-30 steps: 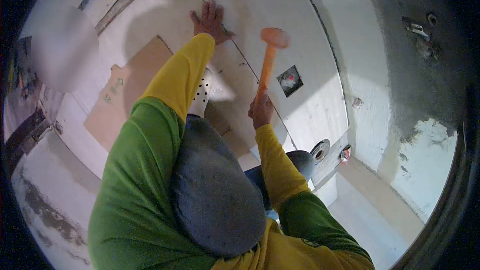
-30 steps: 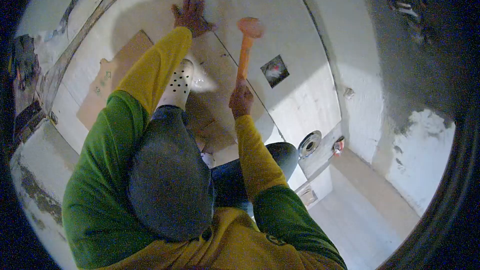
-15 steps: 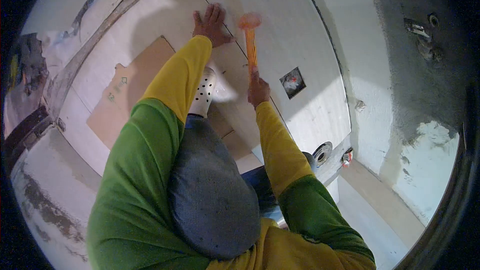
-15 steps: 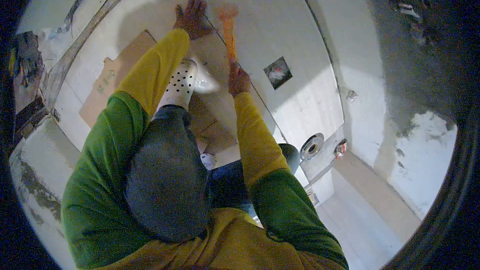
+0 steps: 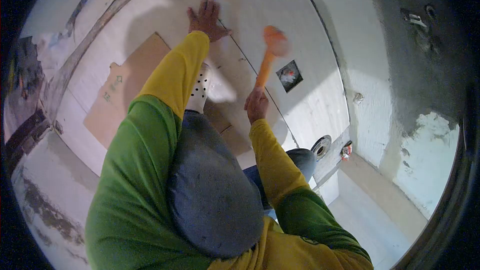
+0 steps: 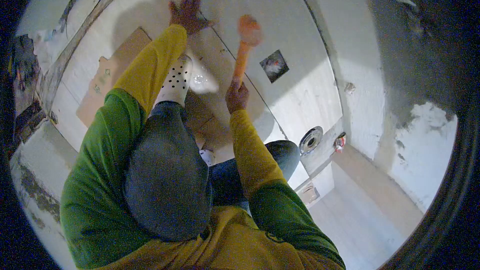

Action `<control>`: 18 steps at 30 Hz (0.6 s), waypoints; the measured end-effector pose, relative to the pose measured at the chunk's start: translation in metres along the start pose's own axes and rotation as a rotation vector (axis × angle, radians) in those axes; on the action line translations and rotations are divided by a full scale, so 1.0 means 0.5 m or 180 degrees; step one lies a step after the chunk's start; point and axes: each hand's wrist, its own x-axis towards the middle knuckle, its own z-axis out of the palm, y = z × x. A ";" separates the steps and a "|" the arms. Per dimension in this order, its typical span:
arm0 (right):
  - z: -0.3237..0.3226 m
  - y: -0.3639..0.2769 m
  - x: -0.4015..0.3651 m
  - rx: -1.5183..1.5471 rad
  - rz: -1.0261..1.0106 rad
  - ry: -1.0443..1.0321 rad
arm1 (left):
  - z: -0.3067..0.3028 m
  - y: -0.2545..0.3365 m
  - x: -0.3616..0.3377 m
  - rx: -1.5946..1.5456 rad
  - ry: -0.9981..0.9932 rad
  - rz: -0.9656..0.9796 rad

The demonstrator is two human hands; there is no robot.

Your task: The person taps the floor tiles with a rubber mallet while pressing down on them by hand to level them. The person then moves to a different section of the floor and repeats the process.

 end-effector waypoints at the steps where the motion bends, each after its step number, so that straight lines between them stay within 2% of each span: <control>1: 0.002 -0.010 -0.005 -0.0666 0.0059 -0.0087 | -0.003 0.002 0.000 0.0003 0.0009 0.0013; 2: -0.001 -0.020 -0.011 -0.0661 0.0057 -0.0078 | -0.005 0.003 -0.002 -0.0021 0.0002 0.0000; 4: -0.006 -0.063 -0.035 -0.0032 0.0648 0.0140 | -0.002 0.003 0.000 -0.0037 -0.0015 -0.0009; 5: -0.005 -0.070 -0.043 -0.0035 0.0662 0.0130 | 0.004 0.000 0.004 0.0010 0.0058 -0.0006; 7: -0.008 -0.074 -0.069 0.0438 0.0058 0.0217 | 0.015 0.002 -0.006 0.0058 0.0097 0.0011; 8: -0.011 -0.047 -0.053 0.0451 0.0048 0.0221 | 0.007 0.003 -0.002 0.0035 0.0021 -0.0016; 10: -0.023 0.043 -0.012 -0.1244 0.0440 -0.0095 | -0.008 0.007 -0.001 0.0019 -0.0045 -0.0017; 13: -0.021 -0.060 -0.028 -0.0948 0.0731 -0.0038 | -0.009 0.009 0.002 0.0074 -0.0182 -0.0076; 14: -0.018 -0.048 -0.027 -0.0950 0.0738 -0.0042 | 0.002 0.006 0.005 0.0105 -0.0020 -0.0047; 16: -0.011 -0.009 -0.033 -0.0263 -0.0471 0.0246 | 0.014 0.005 -0.003 0.0132 0.0117 -0.0023; 17: -0.014 0.015 -0.026 -0.0258 -0.0473 0.0248 | 0.003 0.005 -0.003 0.0066 0.0053 -0.0037; 18: -0.020 0.038 -0.019 -0.0760 -0.0204 0.0041 | -0.008 0.009 -0.004 -0.0001 -0.0002 -0.0035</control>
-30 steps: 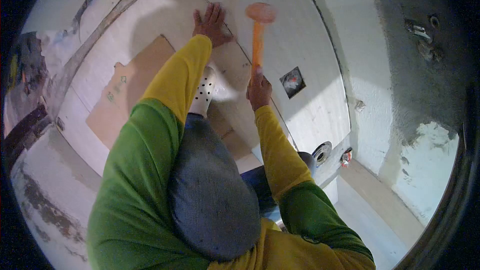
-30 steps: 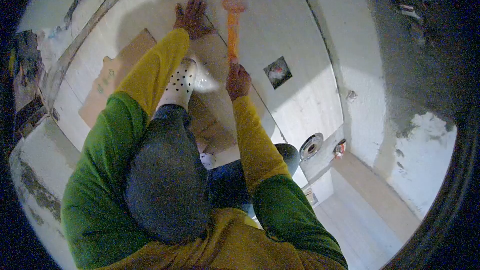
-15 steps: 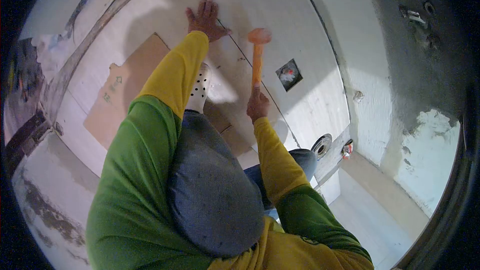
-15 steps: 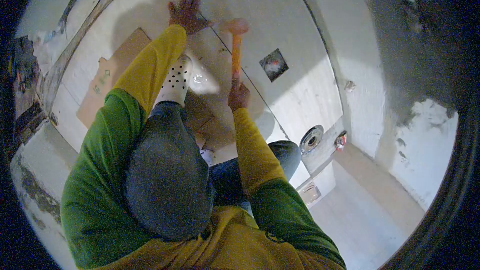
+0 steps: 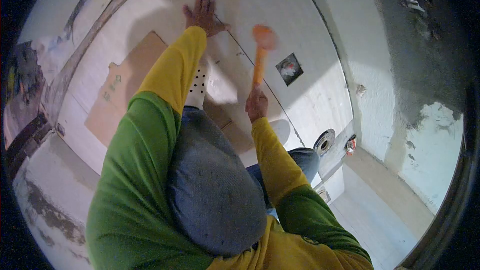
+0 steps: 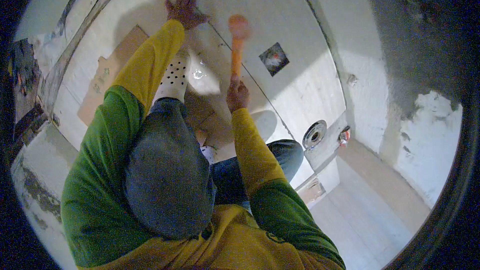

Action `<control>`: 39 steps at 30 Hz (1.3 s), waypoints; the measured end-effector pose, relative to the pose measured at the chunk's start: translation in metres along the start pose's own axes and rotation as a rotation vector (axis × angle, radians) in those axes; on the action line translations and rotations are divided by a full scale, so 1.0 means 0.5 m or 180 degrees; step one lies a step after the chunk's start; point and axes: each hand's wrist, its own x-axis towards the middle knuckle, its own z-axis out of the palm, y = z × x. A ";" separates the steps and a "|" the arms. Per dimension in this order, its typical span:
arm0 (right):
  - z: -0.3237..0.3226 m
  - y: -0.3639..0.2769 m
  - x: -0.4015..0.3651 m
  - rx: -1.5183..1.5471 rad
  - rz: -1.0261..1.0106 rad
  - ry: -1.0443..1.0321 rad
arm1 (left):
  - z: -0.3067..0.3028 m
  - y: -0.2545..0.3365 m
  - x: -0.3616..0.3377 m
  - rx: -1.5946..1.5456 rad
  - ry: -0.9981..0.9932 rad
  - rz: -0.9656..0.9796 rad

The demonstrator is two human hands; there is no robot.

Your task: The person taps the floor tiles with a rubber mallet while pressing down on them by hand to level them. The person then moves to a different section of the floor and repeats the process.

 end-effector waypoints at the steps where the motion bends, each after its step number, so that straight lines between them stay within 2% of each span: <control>1: -0.002 0.012 0.008 -0.0495 0.0235 -0.0251 | -0.001 0.001 0.004 0.0000 0.0021 0.0018; 2: -0.012 -0.027 -0.004 -0.0486 0.0230 -0.0236 | 0.006 -0.002 0.005 -0.0007 0.0086 0.0037; 4: -0.025 -0.100 -0.039 0.1009 0.0890 -0.0147 | 0.011 0.000 0.005 0.0012 0.0177 0.0040; 5: -0.021 -0.096 -0.045 0.1023 0.0871 -0.0188 | 0.010 0.012 -0.006 0.0072 0.0110 0.0099; 7: -0.015 -0.080 -0.062 0.1560 0.0539 0.0250 | 0.022 0.027 -0.033 0.0185 0.0025 0.0141; 8: 0.008 0.009 -0.030 0.1188 0.0516 0.0288 | 0.038 0.028 -0.033 0.0092 0.0141 0.0209; 11: 0.023 0.276 0.053 0.0087 -0.0116 -0.0235 | 0.036 0.029 -0.035 0.0018 0.0202 0.0254; 14: -0.044 -0.067 -0.046 0.1178 0.1275 -0.0019 | 0.013 0.032 -0.033 0.0000 0.0054 0.0214; 15: -0.043 -0.072 -0.061 0.1189 0.1279 -0.0032 | 0.007 0.035 -0.036 -0.0034 -0.0048 0.0201; 16: -0.041 -0.076 -0.065 0.1239 0.1002 0.0055 | 0.014 0.034 -0.031 -0.0015 -0.0021 0.0188; 17: -0.036 -0.081 -0.064 0.1287 0.0729 0.0143 | 0.022 0.033 -0.029 -0.0086 0.0095 0.0199; 18: -0.030 -0.083 -0.066 0.1296 0.0726 0.0130 | 0.032 0.033 -0.029 -0.0163 0.0190 0.0215; 20: -0.019 -0.074 -0.063 0.1759 0.0304 0.0333 | 0.023 0.034 -0.028 -0.0200 0.0127 0.0189; 21: -0.018 -0.069 -0.060 0.1765 0.0312 0.0327 | 0.019 0.034 -0.031 -0.0244 0.0054 0.0179; 23: -0.020 -0.067 -0.039 0.0566 0.0691 0.0015 | 0.017 0.034 -0.031 -0.0258 0.0024 0.0186; 24: -0.026 -0.066 -0.027 0.0571 0.0682 0.0022 | 0.015 0.035 -0.028 -0.0287 0.0001 0.0184; 26: -0.050 -0.115 -0.020 0.1176 0.1142 0.0142 | 0.013 0.038 -0.028 -0.0243 0.0003 0.0208; 27: -0.039 -0.078 -0.002 0.1159 0.1156 0.0155 | 0.016 0.038 -0.029 -0.0203 -0.0003 0.0215; 29: -0.011 0.086 0.023 0.0555 -0.0834 0.1079 | 0.029 0.038 -0.029 -0.0186 0.0003 0.0202; 30: -0.011 0.144 0.033 0.0513 -0.0807 0.1144 | 0.029 0.045 -0.024 -0.0142 0.0084 0.0172; 32: -0.013 0.202 0.032 0.0347 -0.0589 0.0274 | 0.031 0.066 -0.038 -0.0104 0.0064 0.0455; 33: -0.024 0.206 0.043 0.0325 -0.0580 0.0329 | 0.027 0.074 -0.036 -0.0025 0.0086 0.0638; 35: -0.055 0.156 0.026 0.0675 -0.0140 0.0174 | 0.017 0.094 -0.035 -0.0038 -0.0014 0.0680; 36: -0.053 0.115 0.008 0.0590 -0.0057 0.0464 | 0.020 0.099 -0.036 -0.0024 -0.0100 0.0636; 37: -0.055 0.048 -0.028 0.0561 -0.0009 0.0473 | 0.035 0.101 -0.042 -0.0046 -0.0148 0.0656; 39: -0.059 -0.074 -0.073 0.1685 0.0356 0.0561 | 0.052 0.094 -0.033 -0.0060 0.0190 0.0684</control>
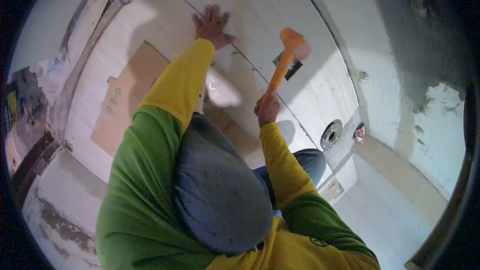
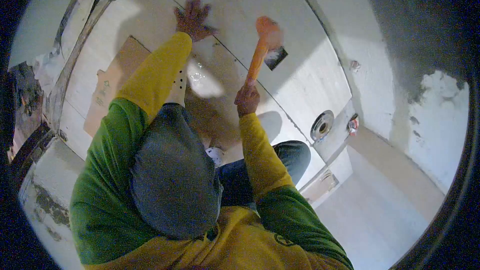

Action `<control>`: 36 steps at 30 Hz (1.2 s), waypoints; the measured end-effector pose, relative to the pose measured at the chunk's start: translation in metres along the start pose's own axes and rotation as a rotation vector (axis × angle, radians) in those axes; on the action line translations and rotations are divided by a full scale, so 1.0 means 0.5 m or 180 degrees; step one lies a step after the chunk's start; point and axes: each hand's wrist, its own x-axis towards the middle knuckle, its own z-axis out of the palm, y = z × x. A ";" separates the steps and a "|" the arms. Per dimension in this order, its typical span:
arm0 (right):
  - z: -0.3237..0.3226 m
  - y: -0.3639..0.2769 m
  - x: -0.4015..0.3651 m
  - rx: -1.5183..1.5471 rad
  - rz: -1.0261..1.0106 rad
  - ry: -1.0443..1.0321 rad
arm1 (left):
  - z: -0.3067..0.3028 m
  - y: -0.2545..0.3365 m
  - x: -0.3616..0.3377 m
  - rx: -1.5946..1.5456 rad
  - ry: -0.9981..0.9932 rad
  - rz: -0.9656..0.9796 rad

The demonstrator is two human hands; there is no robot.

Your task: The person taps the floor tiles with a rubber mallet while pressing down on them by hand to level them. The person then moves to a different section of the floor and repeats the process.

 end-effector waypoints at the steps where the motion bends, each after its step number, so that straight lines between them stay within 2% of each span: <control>1: -0.023 0.051 0.021 0.0009 0.0000 0.0026 | -0.001 -0.002 0.003 -0.0001 -0.0001 0.0028; 3: -0.094 0.202 0.081 -0.1600 -0.0197 -0.0724 | -0.004 0.002 0.004 0.0075 0.0004 -0.0004; 4: -0.085 0.156 0.068 -0.1606 -0.0188 -0.0689 | -0.002 0.001 0.007 0.0058 0.0001 0.0028; 6: -0.032 0.011 0.015 -0.1123 0.0956 -0.0023 | 0.001 0.004 0.007 0.0144 -0.0003 0.0000; 7: -0.027 0.024 -0.002 -0.1137 0.0986 -0.0005 | -0.005 0.007 0.003 0.0128 -0.0033 0.0013; 9: -0.019 0.041 -0.035 -0.0396 0.0377 0.0125 | -0.025 0.009 0.000 0.0035 -0.0254 0.0328; 10: -0.026 0.055 -0.038 -0.0389 0.0380 0.0133 | -0.020 0.018 -0.004 0.0038 -0.0255 0.0338; 12: -0.042 0.091 -0.035 -0.1313 0.1419 0.0082 | -0.004 0.041 -0.007 0.0037 -0.0262 0.0273; 14: -0.050 0.053 -0.054 -0.1269 0.1589 0.0012 | -0.006 0.050 -0.009 0.0103 -0.0291 0.0292; 16: -0.043 0.027 -0.057 -0.1224 0.1130 0.0235 | -0.007 0.045 -0.009 0.0193 -0.0299 0.0267; 17: -0.057 0.061 -0.061 -0.1225 0.1156 0.0250 | -0.002 0.046 -0.015 0.0173 -0.0262 0.0286; 19: -0.070 0.118 -0.053 -0.1335 0.0543 0.0371 | -0.001 0.047 -0.009 0.0160 -0.0184 0.0293; 20: -0.077 0.131 -0.050 -0.1329 0.0544 0.0380 | 0.000 0.048 -0.009 0.0187 -0.0205 0.0271; 22: -0.088 0.134 -0.044 -0.1617 0.1466 -0.0120 | -0.005 0.052 -0.007 0.0210 -0.0217 0.0263; 23: -0.088 0.129 -0.045 -0.1617 0.1473 -0.0105 | -0.009 0.053 -0.007 0.0210 -0.0358 0.0262; 24: -0.085 0.123 -0.042 -0.1437 0.1193 0.0036 | -0.012 0.053 -0.007 0.0215 -0.0496 0.0243; 25: -0.086 0.126 -0.043 -0.1261 0.0921 0.0173 | -0.008 0.053 -0.010 0.0209 -0.0504 0.0238; 28: -0.078 0.123 -0.053 -0.0821 0.0677 0.0120 | -0.007 0.045 -0.004 0.0061 -0.0416 0.0225; 29: -0.077 0.115 -0.055 -0.0824 0.0690 0.0123 | -0.003 0.047 -0.008 0.0095 -0.0378 0.0236; 31: -0.076 0.084 -0.038 -0.1696 0.1500 -0.0367 | -0.001 0.051 -0.005 0.0119 -0.0315 0.0252; 32: -0.075 0.073 -0.045 -0.1694 0.1512 -0.0347 | 0.000 0.052 -0.008 0.0131 -0.0327 0.0271; 34: -0.061 0.062 -0.043 -0.1203 0.0923 -0.0134 | -0.006 0.048 -0.003 0.0142 -0.0321 0.0253; 36: -0.048 0.069 -0.051 -0.1215 0.0868 -0.0065 | -0.012 0.043 -0.012 0.0047 -0.0446 0.0295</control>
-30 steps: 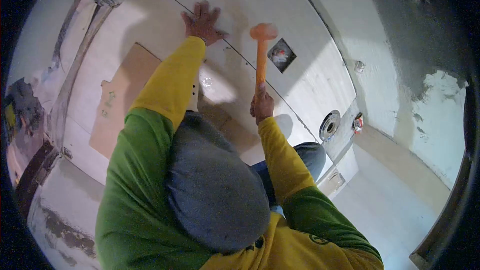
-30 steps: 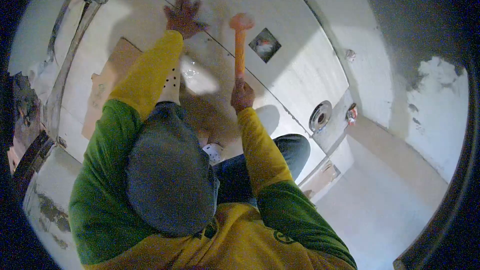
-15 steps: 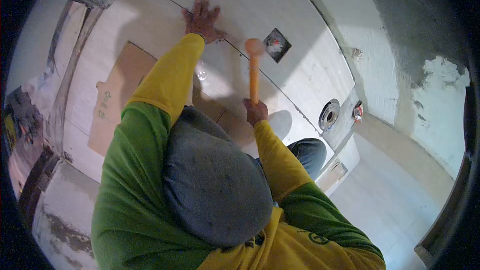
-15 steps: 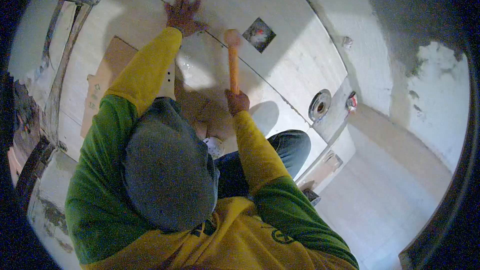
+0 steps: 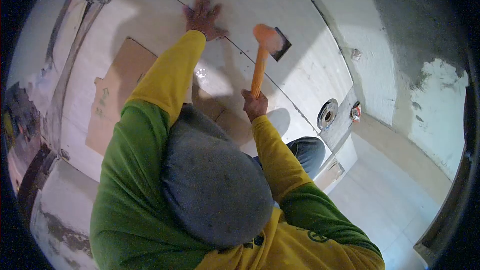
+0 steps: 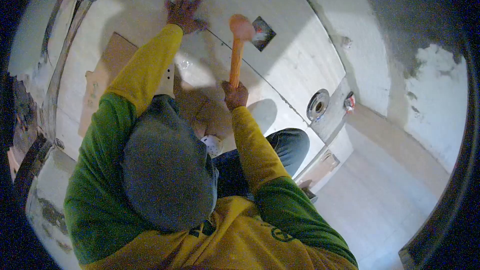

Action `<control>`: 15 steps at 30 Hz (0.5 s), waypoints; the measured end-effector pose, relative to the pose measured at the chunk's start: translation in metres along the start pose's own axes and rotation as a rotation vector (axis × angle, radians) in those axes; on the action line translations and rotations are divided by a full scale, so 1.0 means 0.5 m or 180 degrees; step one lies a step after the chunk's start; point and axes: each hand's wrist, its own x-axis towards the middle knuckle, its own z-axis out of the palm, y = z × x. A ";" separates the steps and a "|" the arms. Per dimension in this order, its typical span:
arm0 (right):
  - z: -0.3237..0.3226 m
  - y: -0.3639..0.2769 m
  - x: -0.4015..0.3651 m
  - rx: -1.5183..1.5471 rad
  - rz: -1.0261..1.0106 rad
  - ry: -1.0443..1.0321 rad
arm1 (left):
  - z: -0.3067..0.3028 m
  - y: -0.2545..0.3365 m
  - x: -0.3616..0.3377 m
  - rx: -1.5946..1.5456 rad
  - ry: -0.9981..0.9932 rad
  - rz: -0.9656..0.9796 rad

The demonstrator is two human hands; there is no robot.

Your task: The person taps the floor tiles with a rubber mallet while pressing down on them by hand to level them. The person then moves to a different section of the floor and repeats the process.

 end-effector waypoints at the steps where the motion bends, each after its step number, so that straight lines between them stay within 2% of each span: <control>1: 0.006 -0.005 0.000 0.0027 -0.0061 0.0093 | 0.007 -0.002 0.002 0.0000 -0.0003 -0.0021; 2: 0.003 -0.009 -0.003 0.0028 -0.0052 0.0093 | 0.013 0.001 0.001 0.0003 0.0071 -0.0031; 4: -0.012 -0.028 0.003 -0.0322 0.0526 -0.0337 | 0.010 0.003 0.005 -0.0003 0.0174 -0.0042; 7: -0.014 -0.037 -0.009 -0.0014 0.0184 -0.0100 | 0.000 0.004 0.004 -0.0166 0.0144 -0.0046; 10: 0.003 0.009 0.005 0.0345 0.0021 0.0145 | 0.004 0.006 0.006 -0.0067 0.0079 -0.0043; 11: -0.008 0.006 0.008 0.0353 0.0025 0.0164 | 0.005 0.006 0.003 -0.0044 0.0073 -0.0058; 13: -0.033 -0.022 0.028 -0.0493 0.0662 -0.0233 | -0.003 0.009 0.004 -0.0014 0.0090 -0.0066; 14: -0.034 -0.034 0.024 -0.0486 0.0667 -0.0224 | -0.009 0.011 0.000 0.0030 -0.0022 -0.0069; 15: -0.035 -0.049 0.025 -0.0099 0.0355 -0.0009 | -0.015 0.011 0.000 0.0073 -0.0127 -0.0091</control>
